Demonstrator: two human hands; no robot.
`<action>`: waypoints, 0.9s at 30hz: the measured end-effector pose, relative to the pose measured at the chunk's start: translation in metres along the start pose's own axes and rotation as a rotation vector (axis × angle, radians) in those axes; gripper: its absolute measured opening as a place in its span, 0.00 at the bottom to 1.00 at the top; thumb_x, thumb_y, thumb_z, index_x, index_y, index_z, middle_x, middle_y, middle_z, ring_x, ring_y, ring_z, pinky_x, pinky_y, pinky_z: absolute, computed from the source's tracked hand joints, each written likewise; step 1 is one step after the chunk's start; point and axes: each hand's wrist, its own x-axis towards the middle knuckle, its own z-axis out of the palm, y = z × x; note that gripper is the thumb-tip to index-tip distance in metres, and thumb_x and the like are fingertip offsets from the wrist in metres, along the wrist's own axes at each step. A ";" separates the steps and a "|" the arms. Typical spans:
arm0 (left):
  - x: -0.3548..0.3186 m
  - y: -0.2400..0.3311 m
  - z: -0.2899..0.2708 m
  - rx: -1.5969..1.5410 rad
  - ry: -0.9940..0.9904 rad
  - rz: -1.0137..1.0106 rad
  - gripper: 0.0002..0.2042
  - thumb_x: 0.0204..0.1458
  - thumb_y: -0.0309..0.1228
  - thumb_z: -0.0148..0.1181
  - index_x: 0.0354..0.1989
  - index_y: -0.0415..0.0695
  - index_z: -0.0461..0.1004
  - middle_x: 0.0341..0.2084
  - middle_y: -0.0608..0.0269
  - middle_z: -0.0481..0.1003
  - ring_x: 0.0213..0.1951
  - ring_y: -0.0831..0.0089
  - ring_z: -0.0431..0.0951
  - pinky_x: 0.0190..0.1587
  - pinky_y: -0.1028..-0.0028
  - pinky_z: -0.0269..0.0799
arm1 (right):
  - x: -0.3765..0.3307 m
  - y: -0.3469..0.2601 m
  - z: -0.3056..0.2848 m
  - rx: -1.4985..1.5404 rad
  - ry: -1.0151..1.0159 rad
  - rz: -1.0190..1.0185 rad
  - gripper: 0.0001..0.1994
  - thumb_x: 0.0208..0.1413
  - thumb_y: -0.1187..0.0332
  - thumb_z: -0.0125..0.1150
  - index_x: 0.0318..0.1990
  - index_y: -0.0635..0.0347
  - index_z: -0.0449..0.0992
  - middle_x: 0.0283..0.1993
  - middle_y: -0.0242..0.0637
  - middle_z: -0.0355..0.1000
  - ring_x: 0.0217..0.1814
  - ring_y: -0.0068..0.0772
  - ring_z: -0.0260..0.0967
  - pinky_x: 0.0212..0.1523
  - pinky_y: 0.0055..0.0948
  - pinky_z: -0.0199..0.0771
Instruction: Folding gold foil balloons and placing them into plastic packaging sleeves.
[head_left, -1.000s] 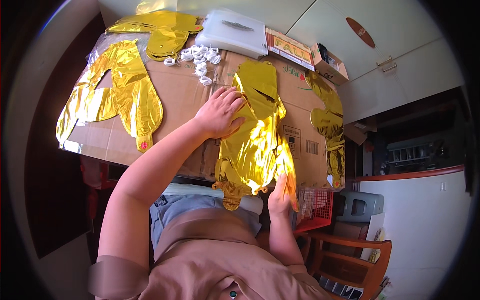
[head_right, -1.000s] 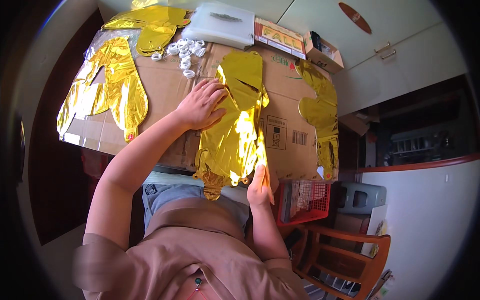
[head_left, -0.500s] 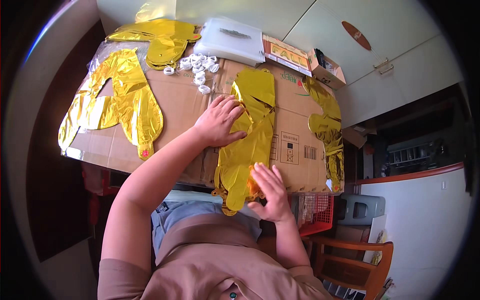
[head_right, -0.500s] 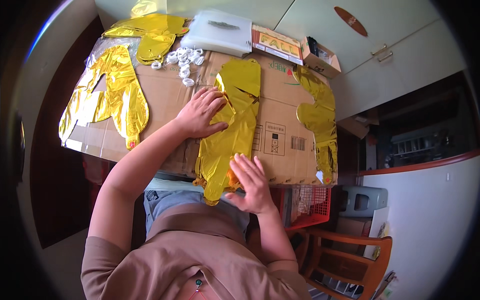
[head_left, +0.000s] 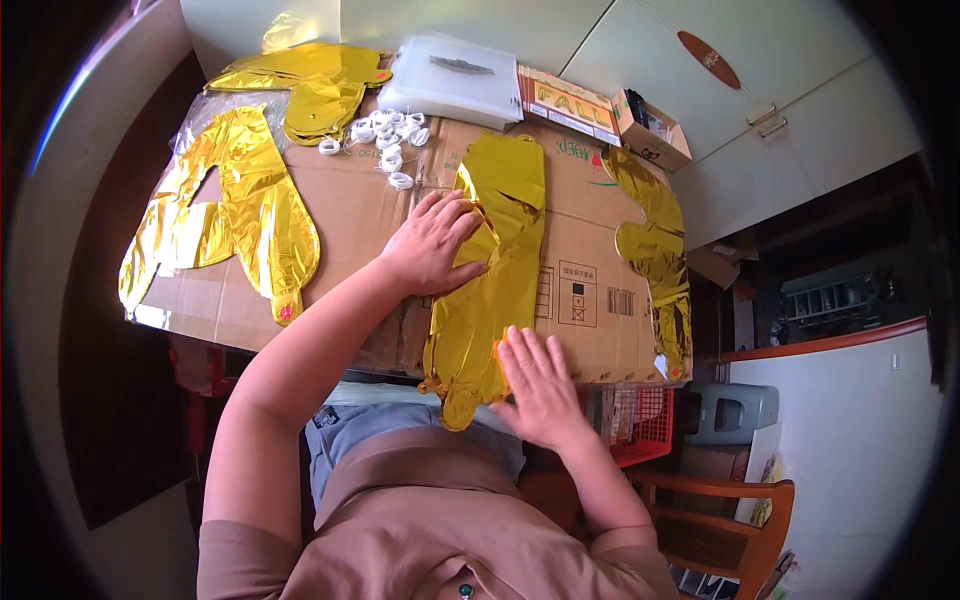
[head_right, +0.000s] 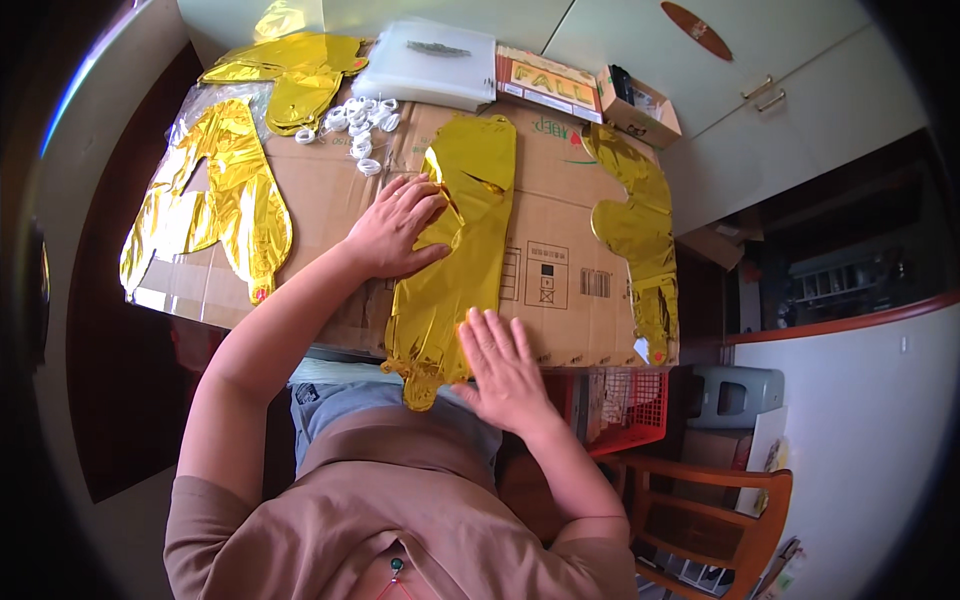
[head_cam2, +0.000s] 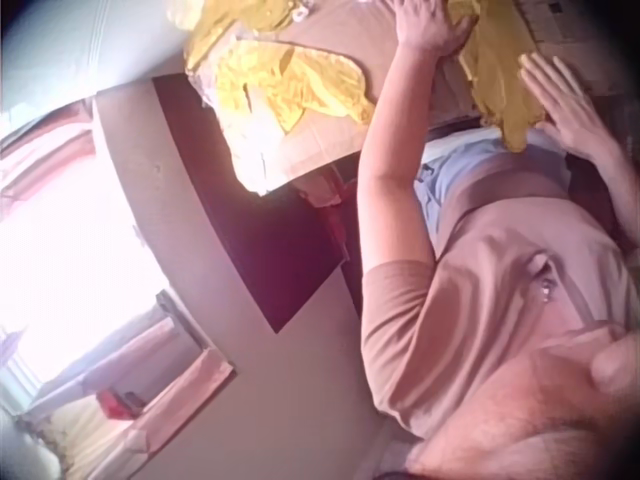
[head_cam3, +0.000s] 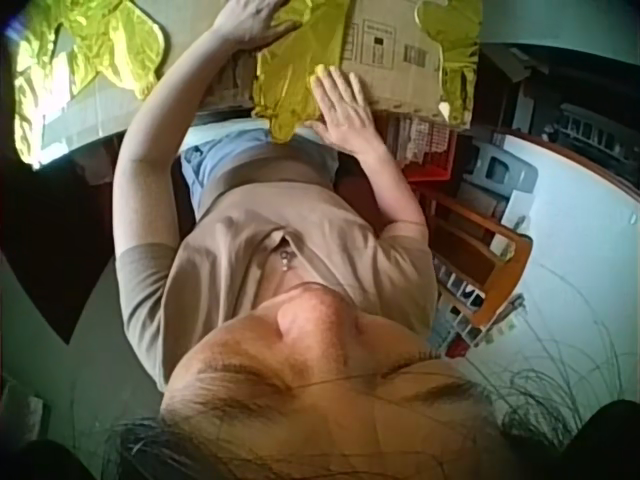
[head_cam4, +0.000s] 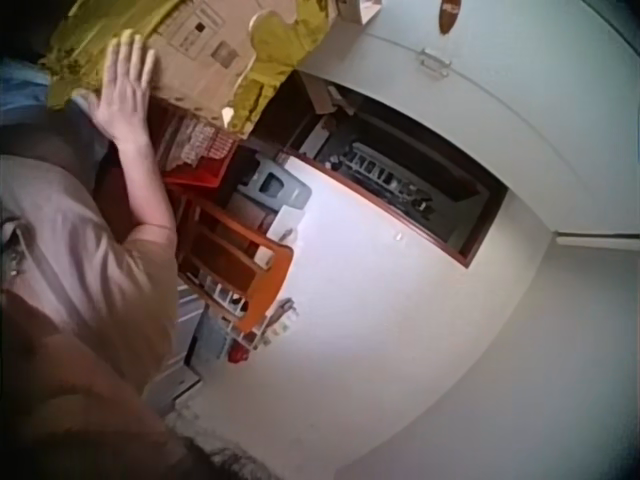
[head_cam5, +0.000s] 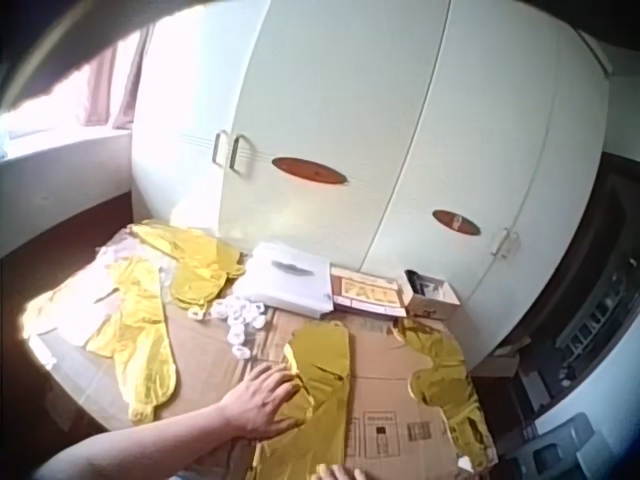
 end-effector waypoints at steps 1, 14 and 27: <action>0.000 0.000 0.000 0.005 -0.002 0.001 0.32 0.53 0.54 0.61 0.57 0.42 0.68 0.57 0.52 0.69 0.67 0.53 0.62 0.71 0.53 0.50 | -0.003 -0.005 0.002 0.018 -0.027 -0.013 0.40 0.64 0.40 0.46 0.73 0.62 0.55 0.77 0.51 0.49 0.80 0.51 0.43 0.77 0.56 0.36; 0.005 0.004 -0.003 0.010 -0.039 -0.024 0.31 0.53 0.52 0.62 0.59 0.44 0.66 0.59 0.53 0.66 0.68 0.53 0.60 0.72 0.53 0.49 | 0.095 0.113 -0.008 0.241 0.377 0.176 0.26 0.69 0.61 0.49 0.69 0.65 0.62 0.75 0.49 0.56 0.77 0.50 0.53 0.75 0.47 0.49; 0.005 0.013 -0.003 0.076 -0.063 -0.054 0.34 0.51 0.53 0.63 0.60 0.42 0.67 0.59 0.50 0.66 0.68 0.50 0.60 0.71 0.48 0.49 | 0.145 0.125 0.003 0.022 0.006 0.186 0.34 0.70 0.49 0.41 0.75 0.63 0.48 0.81 0.46 0.40 0.83 0.43 0.34 0.79 0.48 0.28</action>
